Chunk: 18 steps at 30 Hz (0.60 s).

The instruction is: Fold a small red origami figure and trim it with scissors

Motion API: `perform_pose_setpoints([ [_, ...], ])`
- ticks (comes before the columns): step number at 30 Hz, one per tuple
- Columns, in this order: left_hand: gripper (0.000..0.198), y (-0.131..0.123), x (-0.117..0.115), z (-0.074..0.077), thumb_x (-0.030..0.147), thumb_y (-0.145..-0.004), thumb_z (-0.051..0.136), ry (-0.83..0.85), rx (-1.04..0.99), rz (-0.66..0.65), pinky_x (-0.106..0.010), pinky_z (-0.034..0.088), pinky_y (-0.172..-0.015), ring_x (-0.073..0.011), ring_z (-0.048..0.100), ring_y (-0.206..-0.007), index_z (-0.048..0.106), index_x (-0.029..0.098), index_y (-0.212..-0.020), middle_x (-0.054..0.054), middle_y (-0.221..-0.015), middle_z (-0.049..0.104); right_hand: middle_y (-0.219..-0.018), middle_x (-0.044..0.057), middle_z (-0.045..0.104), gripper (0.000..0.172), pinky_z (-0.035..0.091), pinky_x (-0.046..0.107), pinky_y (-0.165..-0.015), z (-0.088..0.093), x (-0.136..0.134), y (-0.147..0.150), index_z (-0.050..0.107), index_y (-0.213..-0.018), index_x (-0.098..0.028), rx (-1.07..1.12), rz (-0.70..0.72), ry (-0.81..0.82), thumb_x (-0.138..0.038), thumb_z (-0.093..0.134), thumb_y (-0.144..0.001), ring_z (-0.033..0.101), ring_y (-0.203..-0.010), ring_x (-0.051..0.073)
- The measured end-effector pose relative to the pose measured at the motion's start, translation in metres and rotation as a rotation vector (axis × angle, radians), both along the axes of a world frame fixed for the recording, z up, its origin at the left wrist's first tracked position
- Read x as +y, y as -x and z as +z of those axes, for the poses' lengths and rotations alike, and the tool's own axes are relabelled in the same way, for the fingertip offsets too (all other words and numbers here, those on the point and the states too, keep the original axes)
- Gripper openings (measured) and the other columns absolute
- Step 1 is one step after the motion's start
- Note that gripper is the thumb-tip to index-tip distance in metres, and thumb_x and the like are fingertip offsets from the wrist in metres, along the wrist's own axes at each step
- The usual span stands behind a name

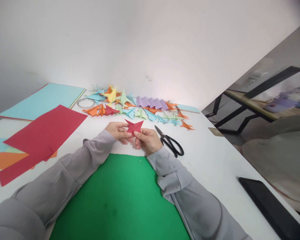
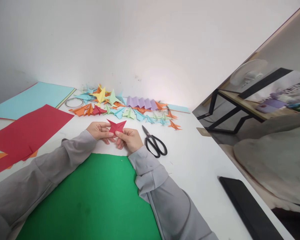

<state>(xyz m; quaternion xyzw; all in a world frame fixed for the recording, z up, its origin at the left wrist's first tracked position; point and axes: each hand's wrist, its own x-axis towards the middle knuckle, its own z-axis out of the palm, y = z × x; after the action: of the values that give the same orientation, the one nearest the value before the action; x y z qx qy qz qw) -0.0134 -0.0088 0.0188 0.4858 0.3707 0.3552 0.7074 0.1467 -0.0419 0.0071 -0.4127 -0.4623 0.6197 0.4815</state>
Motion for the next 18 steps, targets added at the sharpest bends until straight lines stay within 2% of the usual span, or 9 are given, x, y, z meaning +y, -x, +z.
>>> perform_pose_setpoints([
  [4,0.054,-0.001,-0.0011,-0.0008,0.019,-0.052,0.081,-0.006,-0.028,0.036,-0.027,0.054,-0.045,-0.0239,0.069,-0.06,0.058,0.009,-0.1,-0.008,-0.066,0.071,-0.04,-0.001,0.059,0.037,0.039,0.017,-0.029,-0.0004,0.0025,-0.0001,0.056,-0.052,-0.015,0.073,-0.06,-0.005,-0.046,0.074,-0.058,0.048,-0.029,0.008],
  [9,0.059,-0.0014,-0.0018,-0.0029,0.028,-0.054,0.079,-0.112,0.051,-0.098,-0.026,0.054,-0.05,-0.0256,0.069,-0.075,0.061,0.01,-0.107,-0.012,-0.079,0.072,-0.04,-0.003,0.056,0.037,0.036,0.016,-0.029,0.001,0.0044,-0.0017,0.053,-0.048,-0.016,0.143,-0.163,-0.006,-0.043,0.076,-0.057,0.047,-0.03,0.006],
  [11,0.065,0.0001,-0.0005,-0.0019,0.026,-0.052,0.081,-0.12,0.043,-0.101,-0.027,0.054,-0.052,-0.0251,0.068,-0.076,0.059,0.01,-0.111,-0.012,-0.078,0.072,-0.038,-0.003,0.054,0.037,0.032,0.016,-0.027,0.0023,0.0039,-0.0025,0.052,-0.046,-0.016,0.146,-0.167,0.0,-0.041,0.076,-0.058,0.043,-0.028,0.005],
  [13,0.07,0.0025,0.0015,0.0011,0.026,-0.05,0.082,-0.067,-0.017,-0.053,-0.029,0.055,-0.052,-0.0245,0.068,-0.073,0.057,0.01,-0.113,-0.011,-0.076,0.072,-0.034,-0.004,0.05,0.038,0.026,0.016,-0.025,0.0038,0.0028,-0.003,0.05,-0.043,-0.016,0.147,-0.158,0.011,-0.039,0.077,-0.056,0.038,-0.025,0.004],
  [16,0.063,0.005,0.0036,0.006,0.044,-0.06,0.073,0.099,-0.117,-0.086,-0.033,0.055,-0.051,-0.0238,0.068,-0.068,0.058,0.008,-0.11,-0.011,-0.076,0.071,-0.029,-0.005,0.046,0.038,0.019,0.017,-0.024,0.0055,0.0009,-0.0029,0.049,-0.04,-0.016,0.101,-0.112,0.024,-0.036,0.079,-0.053,0.032,-0.021,0.003],
  [18,0.063,0.0045,0.0027,0.007,0.039,-0.055,0.077,0.068,-0.067,-0.082,-0.028,0.054,-0.047,-0.0197,0.066,-0.057,0.058,0.007,-0.107,-0.009,-0.069,0.07,-0.028,-0.005,0.046,0.036,0.018,0.017,-0.024,0.0059,0.0,-0.0019,0.05,-0.042,-0.016,0.04,-0.081,0.022,-0.035,0.079,-0.052,0.031,-0.021,0.003],
])
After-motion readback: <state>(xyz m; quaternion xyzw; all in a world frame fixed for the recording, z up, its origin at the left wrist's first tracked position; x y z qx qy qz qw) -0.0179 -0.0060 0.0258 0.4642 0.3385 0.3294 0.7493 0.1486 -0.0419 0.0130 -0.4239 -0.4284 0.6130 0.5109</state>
